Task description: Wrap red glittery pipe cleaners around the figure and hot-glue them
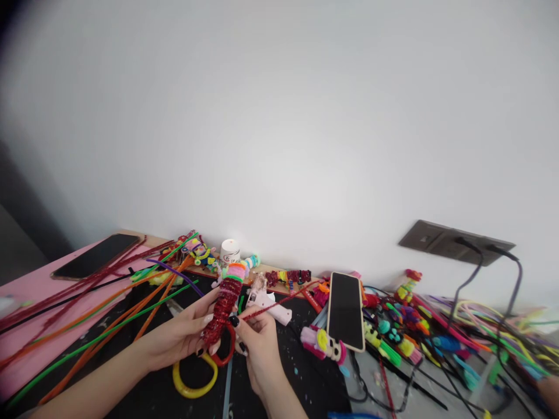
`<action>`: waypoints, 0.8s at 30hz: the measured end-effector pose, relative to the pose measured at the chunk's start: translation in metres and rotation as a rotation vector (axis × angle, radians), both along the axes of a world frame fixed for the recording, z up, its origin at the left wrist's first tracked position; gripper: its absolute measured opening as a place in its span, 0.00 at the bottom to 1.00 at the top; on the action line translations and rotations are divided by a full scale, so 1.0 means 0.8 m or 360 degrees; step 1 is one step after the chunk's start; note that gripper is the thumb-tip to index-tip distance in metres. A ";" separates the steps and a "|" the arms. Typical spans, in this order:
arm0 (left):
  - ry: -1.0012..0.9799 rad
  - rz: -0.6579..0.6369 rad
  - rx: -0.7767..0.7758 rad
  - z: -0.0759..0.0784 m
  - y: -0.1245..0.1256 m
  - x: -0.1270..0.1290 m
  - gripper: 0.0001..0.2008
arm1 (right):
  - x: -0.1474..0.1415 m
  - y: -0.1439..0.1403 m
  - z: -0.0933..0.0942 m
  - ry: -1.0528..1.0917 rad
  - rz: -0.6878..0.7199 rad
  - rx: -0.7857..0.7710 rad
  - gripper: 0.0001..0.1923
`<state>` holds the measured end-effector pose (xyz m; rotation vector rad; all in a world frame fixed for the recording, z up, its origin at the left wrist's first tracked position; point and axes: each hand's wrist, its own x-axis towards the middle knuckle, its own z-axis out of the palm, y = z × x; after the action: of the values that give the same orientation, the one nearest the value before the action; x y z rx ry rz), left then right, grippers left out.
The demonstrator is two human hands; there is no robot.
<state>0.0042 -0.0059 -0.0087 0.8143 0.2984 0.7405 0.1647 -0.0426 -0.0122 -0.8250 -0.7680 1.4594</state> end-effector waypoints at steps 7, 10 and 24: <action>0.0002 0.0003 -0.0020 0.002 -0.001 0.000 0.26 | -0.002 -0.002 -0.002 0.0011 0.0107 0.0003 0.15; 0.0010 -0.0031 -0.0026 0.005 -0.002 0.000 0.26 | -0.004 -0.002 -0.003 -0.0002 0.0111 0.0026 0.15; 0.0030 -0.0143 -0.0061 0.005 -0.004 -0.001 0.27 | -0.010 -0.004 -0.010 0.0153 0.0105 0.0019 0.15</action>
<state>0.0037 -0.0092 -0.0045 0.7935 0.2906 0.6415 0.1570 -0.0462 -0.0201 -0.7208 -0.7367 1.5405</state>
